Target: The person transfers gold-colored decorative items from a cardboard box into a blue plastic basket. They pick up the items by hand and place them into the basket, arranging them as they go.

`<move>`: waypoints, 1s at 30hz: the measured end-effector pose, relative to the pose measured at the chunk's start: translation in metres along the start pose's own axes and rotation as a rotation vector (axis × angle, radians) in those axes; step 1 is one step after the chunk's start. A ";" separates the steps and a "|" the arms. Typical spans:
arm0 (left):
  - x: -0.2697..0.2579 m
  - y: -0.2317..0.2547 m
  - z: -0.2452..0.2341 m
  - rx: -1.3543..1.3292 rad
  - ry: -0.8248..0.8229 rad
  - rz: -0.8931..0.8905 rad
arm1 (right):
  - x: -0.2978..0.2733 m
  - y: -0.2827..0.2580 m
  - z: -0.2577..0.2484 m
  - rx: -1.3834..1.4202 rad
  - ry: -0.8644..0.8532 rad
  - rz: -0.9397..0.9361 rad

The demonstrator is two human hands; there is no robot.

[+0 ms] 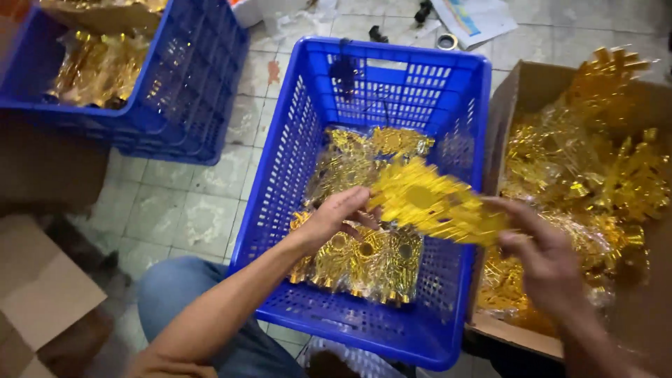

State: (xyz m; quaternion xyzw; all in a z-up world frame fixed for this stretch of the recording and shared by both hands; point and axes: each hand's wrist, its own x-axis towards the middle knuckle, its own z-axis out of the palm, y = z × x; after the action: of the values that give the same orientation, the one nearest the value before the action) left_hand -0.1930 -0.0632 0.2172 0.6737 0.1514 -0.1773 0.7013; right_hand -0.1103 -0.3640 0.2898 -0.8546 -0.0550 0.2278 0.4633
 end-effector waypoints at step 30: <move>0.185 -0.020 0.002 0.953 0.209 0.024 | 0.042 0.035 0.020 -0.864 -0.347 -0.133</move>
State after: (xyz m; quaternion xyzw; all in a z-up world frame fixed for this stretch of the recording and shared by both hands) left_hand -0.0370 -0.0740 0.1156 0.9357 0.1151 -0.1500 0.2979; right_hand -0.0861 -0.3553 0.2380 -0.9131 -0.2763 0.2934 0.0626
